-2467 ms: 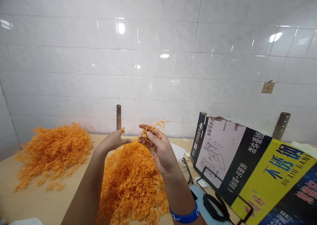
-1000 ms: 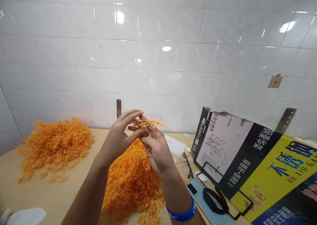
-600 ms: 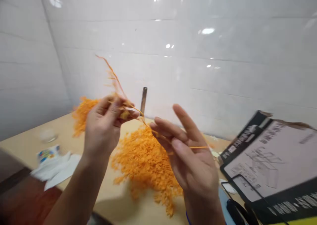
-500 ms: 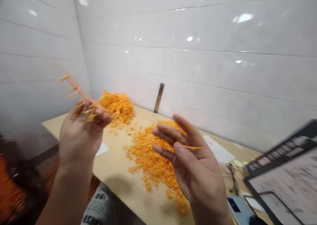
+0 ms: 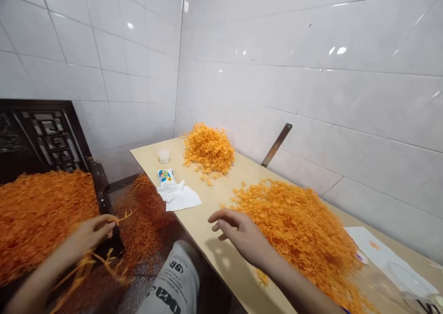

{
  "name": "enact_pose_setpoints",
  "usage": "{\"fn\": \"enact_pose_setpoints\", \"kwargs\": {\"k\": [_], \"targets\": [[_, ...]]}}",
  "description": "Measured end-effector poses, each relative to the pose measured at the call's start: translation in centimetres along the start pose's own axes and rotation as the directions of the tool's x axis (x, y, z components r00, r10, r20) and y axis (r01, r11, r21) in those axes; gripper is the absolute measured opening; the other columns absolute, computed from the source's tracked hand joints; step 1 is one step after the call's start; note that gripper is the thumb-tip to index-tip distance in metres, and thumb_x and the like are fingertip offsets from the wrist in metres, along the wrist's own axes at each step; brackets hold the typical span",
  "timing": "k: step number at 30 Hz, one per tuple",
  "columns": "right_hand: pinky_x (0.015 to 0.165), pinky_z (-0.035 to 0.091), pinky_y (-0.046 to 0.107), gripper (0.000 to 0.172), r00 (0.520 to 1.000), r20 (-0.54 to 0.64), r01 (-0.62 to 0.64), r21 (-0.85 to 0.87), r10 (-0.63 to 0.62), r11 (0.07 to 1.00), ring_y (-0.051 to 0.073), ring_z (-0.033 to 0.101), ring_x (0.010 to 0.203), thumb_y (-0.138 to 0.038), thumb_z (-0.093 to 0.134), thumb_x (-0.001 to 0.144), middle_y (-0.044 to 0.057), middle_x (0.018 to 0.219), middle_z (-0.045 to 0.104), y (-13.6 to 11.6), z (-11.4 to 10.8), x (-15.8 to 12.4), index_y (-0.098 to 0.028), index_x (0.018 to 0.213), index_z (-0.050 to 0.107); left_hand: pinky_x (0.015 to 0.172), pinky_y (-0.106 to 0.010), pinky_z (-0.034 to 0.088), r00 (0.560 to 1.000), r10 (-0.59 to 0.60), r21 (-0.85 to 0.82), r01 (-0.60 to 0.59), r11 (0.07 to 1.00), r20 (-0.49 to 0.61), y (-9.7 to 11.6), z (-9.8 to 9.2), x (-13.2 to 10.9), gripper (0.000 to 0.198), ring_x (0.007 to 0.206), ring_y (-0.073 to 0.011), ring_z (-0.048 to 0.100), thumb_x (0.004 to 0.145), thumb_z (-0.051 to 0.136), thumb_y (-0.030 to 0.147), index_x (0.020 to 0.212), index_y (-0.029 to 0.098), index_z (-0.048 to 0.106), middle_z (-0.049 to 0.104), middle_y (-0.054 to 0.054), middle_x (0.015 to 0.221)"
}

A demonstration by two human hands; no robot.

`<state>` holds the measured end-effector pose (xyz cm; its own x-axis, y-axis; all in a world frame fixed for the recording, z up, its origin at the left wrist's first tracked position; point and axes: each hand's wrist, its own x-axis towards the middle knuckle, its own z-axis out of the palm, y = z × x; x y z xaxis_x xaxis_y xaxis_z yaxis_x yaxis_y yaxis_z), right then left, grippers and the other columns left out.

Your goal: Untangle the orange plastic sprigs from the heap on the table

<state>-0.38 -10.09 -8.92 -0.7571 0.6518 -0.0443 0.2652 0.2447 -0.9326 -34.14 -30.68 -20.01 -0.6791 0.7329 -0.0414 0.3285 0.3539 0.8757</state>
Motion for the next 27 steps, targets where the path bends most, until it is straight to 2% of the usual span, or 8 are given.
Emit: {"fn": "enact_pose_setpoints", "kwargs": {"k": [2,4,7,11,16,21,24,27], "targets": [[0.069,0.058,0.031,0.02,0.998,0.025,-0.043,-0.187,0.049,0.981,0.02,0.069,0.084,-0.026,0.051,0.09,0.008,0.095,0.07,0.1,-0.3,3.4,-0.017,0.093,0.068,0.091,-0.044,0.052,0.985,-0.149,0.02,0.151,0.988,-0.09,-3.6,3.5,3.4,0.059,0.102,-0.0355,0.067,0.07,0.057,0.058,0.104,0.011,0.067,0.072,-0.017,0.101],[0.066,0.057,0.027,0.025,0.991,-0.002,-0.123,-0.392,0.133,0.912,0.016,0.07,0.076,-0.014,0.042,0.091,0.007,0.09,0.072,0.0,-0.9,7.5,-0.015,0.1,0.065,0.108,-0.041,0.039,0.968,-0.214,-0.008,0.215,0.977,-0.13,-6.3,6.0,6.3,0.077,0.13,-0.0336,0.049,0.078,0.047,0.056,0.134,0.002,0.047,0.054,-0.026,0.135],[0.069,0.056,0.027,0.024,0.985,-0.118,-0.172,-0.542,0.128,0.823,0.016,0.068,0.078,-0.014,0.043,0.095,0.008,0.097,0.071,-0.4,-1.6,14.3,-0.014,0.105,0.064,0.117,-0.042,0.022,0.968,-0.222,-0.002,0.223,0.975,-0.118,-7.4,7.8,8.4,0.086,0.143,-0.0328,0.026,0.082,0.042,0.053,0.145,-0.005,0.028,0.03,-0.027,0.152],[0.087,0.053,0.042,0.027,0.954,-0.281,-0.284,-0.725,0.106,0.628,0.022,0.062,0.101,-0.032,0.057,0.096,0.009,0.118,0.061,0.0,-0.6,21.8,-0.015,0.116,0.06,0.119,-0.041,0.02,0.974,-0.108,-0.003,0.109,0.994,-0.197,-5.7,8.5,7.4,0.08,0.143,-0.03,0.029,0.084,0.037,0.053,0.143,0.0,0.034,0.035,-0.022,0.151],[0.087,0.054,0.042,0.032,0.948,-0.277,-0.319,-0.855,0.159,0.409,0.023,0.061,0.103,-0.032,0.06,0.094,0.011,0.121,0.059,0.2,0.0,26.3,-0.014,0.121,0.058,0.113,-0.044,0.035,0.984,-0.083,-0.135,0.062,0.989,-0.159,-4.6,9.4,3.2,0.064,0.133,-0.032,0.046,0.076,0.047,0.058,0.123,0.016,0.058,0.058,-0.013,0.135],[0.086,0.054,0.041,0.031,0.966,-0.194,-0.238,-0.924,0.169,0.3,0.022,0.062,0.102,-0.032,0.06,0.094,0.01,0.12,0.059,-2.3,-4.1,27.6,-0.015,0.12,0.058,0.107,-0.045,0.043,0.907,-0.038,-0.217,-0.059,0.974,-0.419,1.8,7.6,0.3,0.04,0.118,-0.0312,0.059,0.082,0.047,0.053,0.097,0.021,0.065,0.069,-0.008,0.113],[0.086,0.054,0.041,0.029,0.98,-0.155,-0.185,-0.939,0.123,0.29,0.022,0.061,0.102,-0.032,0.059,0.095,0.01,0.121,0.059,-3.7,-6.5,27.0,-0.016,0.119,0.059,0.098,-0.038,0.049,0.891,0.189,-0.208,-0.295,0.933,-0.414,8.5,7.2,1.1,0.03,0.109,-0.0261,0.063,0.088,0.048,0.046,0.097,0.022,0.065,0.07,-0.006,0.107],[0.087,0.053,0.041,0.029,0.99,-0.13,-0.141,-0.942,0.054,0.306,0.022,0.061,0.102,-0.032,0.059,0.095,0.01,0.12,0.059,-3.9,-7.6,25.2,-0.015,0.119,0.059,0.094,-0.035,0.051,0.848,0.445,-0.147,-0.498,0.854,-0.288,14.3,9.3,4.5,0.026,0.105,-0.023,0.063,0.092,0.045,0.035,0.1,0.019,0.064,0.07,-0.008,0.107]]}}
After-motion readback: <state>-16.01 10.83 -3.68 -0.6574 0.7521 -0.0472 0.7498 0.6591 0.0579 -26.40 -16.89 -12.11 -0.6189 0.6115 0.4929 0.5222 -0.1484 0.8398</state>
